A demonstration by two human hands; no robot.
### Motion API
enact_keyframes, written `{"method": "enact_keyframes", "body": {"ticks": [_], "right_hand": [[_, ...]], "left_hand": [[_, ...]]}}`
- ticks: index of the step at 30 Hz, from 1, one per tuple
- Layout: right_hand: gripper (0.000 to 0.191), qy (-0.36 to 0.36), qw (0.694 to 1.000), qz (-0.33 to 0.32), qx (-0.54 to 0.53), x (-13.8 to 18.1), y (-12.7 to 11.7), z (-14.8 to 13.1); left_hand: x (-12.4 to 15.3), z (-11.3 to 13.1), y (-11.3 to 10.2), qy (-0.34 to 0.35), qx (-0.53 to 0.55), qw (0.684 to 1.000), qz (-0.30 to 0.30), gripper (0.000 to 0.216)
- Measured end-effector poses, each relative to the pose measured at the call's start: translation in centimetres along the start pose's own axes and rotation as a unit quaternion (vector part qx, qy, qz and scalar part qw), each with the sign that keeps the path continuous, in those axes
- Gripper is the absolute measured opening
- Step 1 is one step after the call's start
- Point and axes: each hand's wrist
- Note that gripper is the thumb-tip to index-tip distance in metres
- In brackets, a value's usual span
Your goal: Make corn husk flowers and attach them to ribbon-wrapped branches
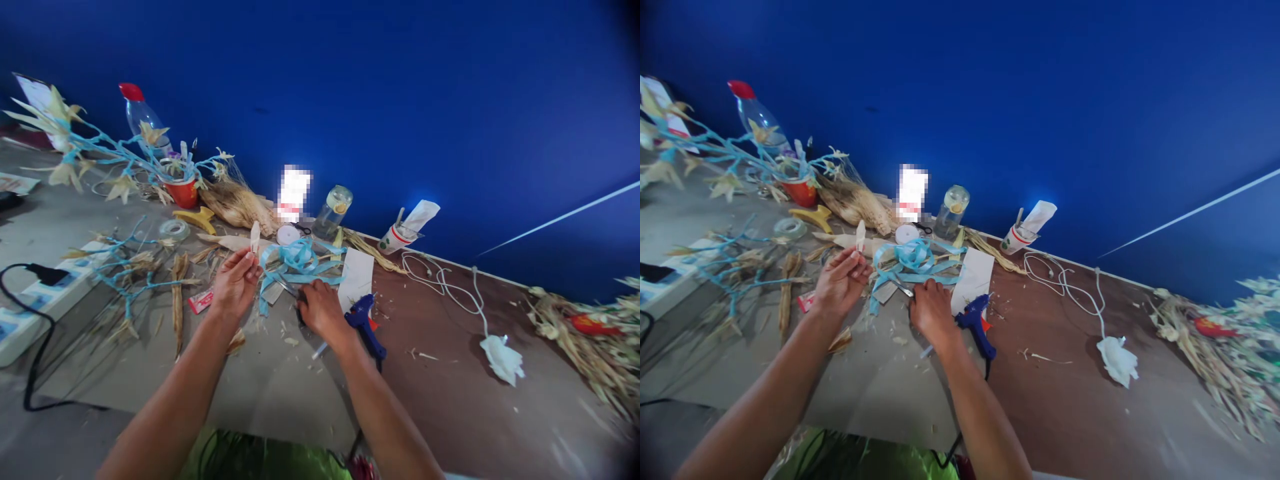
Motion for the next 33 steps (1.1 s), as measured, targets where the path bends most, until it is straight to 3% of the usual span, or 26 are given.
{"method": "enact_keyframes", "body": {"ticks": [4, 7, 9, 11, 14, 16, 18, 20, 23, 26, 28, 29, 30, 31, 33], "right_hand": [[0.03, 0.001, 0.999, 0.05, -0.018, -0.8, 0.0, -0.6], [0.051, -0.007, 0.991, 0.135, -0.008, -3.0, -0.6, -1.1], [0.065, -0.025, 0.99, 0.137, 0.021, -4.9, -1.0, -1.3], [0.058, -0.038, 0.993, 0.097, 0.046, -6.7, -1.4, -1.2], [0.026, -0.055, 0.995, 0.052, 0.062, -8.7, -2.5, -0.4], [0.022, -0.037, 0.996, 0.072, 0.034, -9.7, -3.6, 0.9], [0.025, 0.023, 0.986, 0.154, -0.05, -10.4, -5.1, 2.7], [0.025, 0.077, 0.944, 0.264, -0.181, -10.9, -6.8, 4.9], [0.022, 0.128, 0.826, 0.411, -0.363, -11.2, -9.4, 8.1], [0.014, 0.128, 0.716, 0.497, -0.473, -11.1, -11.5, 10.3], [0.013, 0.126, 0.678, 0.537, -0.485, -10.7, -12.4, 11.2], [0.014, 0.13, 0.68, 0.55, -0.468, -10.5, -12.7, 11.4], [0.015, 0.136, 0.7, 0.549, -0.436, -10.3, -12.7, 11.5], [0.016, 0.14, 0.74, 0.529, -0.39, -10.0, -12.6, 11.4], [0.023, 0.136, 0.858, 0.418, -0.266, -9.4, -12.0, 10.5]], "left_hand": [[-0.1, 0.0, 0.0, 0.003, -0.001, 1.0, 0.017, 0.018], [-0.1, 0.0, 0.0, -0.001, -0.011, 1.0, 0.026, 0.018], [-0.1, -0.1, -0.1, -0.002, -0.014, 0.999, 0.029, 0.019], [-0.1, -0.2, -0.1, -0.002, -0.012, 0.999, 0.036, 0.02], [-0.1, -0.2, -0.2, -0.006, -0.009, 0.999, 0.047, 0.022], [-0.1, -0.2, -0.2, -0.012, -0.006, 0.999, 0.047, 0.024], [-0.2, -0.2, -0.1, -0.014, -0.002, 0.999, 0.042, 0.025], [-0.2, -0.2, -0.1, -0.01, 0.005, 0.999, 0.044, 0.025], [-0.2, -0.2, -0.1, -0.011, 0.011, 0.999, 0.05, 0.025], [-0.2, -0.2, 0.0, -0.017, 0.009, 0.998, 0.052, 0.022], [-0.1, -0.3, -0.1, -0.018, 0.006, 0.998, 0.054, 0.02], [-0.1, -0.3, -0.1, -0.019, 0.005, 0.998, 0.054, 0.02], [-0.1, -0.3, -0.1, -0.02, 0.005, 0.998, 0.055, 0.02], [-0.1, -0.4, -0.1, -0.021, 0.005, 0.998, 0.054, 0.021], [-0.1, -0.4, -0.2, -0.021, 0.004, 0.999, 0.049, 0.022]]}}
Point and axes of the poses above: each hand's wrist, its own x-axis away from the middle knuckle, its own y-axis out of the palm, z = x × y, and after that the axes turned 10 degrees about -z, right-handed
